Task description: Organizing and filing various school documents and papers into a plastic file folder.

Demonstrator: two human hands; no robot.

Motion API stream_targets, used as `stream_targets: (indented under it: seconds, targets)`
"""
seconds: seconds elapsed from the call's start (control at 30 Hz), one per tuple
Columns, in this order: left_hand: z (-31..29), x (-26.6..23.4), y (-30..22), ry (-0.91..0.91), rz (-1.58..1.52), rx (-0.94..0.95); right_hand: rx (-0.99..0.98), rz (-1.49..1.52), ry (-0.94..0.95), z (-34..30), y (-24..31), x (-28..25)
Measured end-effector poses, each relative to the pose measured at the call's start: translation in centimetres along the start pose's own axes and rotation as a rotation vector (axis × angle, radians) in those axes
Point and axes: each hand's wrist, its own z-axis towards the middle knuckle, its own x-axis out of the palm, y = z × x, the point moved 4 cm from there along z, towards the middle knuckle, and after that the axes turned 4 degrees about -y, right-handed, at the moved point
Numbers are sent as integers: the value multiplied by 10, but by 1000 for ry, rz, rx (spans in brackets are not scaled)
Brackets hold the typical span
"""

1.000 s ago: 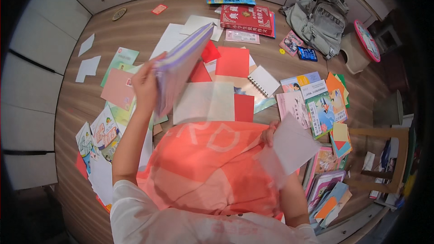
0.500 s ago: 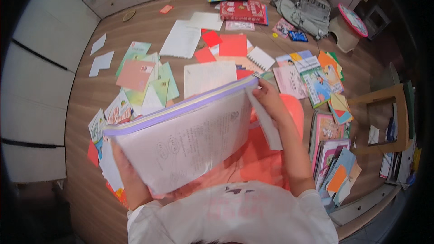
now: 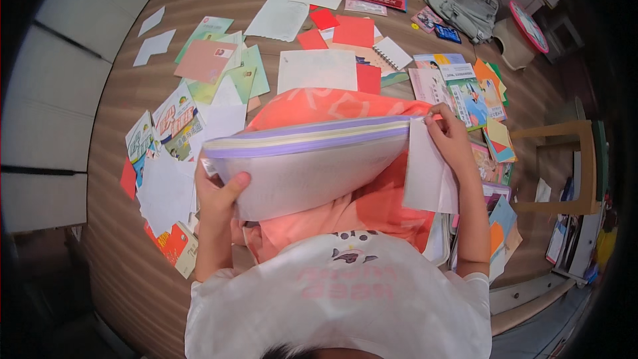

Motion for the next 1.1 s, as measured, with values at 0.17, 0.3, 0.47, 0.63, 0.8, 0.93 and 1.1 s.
stream_targets:
  seconds: [0.17, 0.3, 0.47, 0.63, 0.8, 0.93, 1.1]
  targets:
    - [-32, 37, -16, 252, -28, 174, -50, -294, 17, -15, 18, -25]
    - [-54, 56, -7, 345, 3, 386, -105, -478, 70, -19, 11, -33]
    - [-81, 75, -13, 803, -50, 145, -136, -285, -166, -37, -2, -29]
    - [-82, 85, -17, 1078, 251, 203, 40, -204, -294, -64, -26, -30]
    - [-86, 92, -16, 1123, 259, 261, 77, 142, -280, -75, -42, -37]
    - [-81, 92, -14, 1196, 274, 254, 186, 164, -254, -85, -29, -28]
    - [-73, 89, -8, 1380, 220, 230, 343, 57, -279, -90, -51, -32]
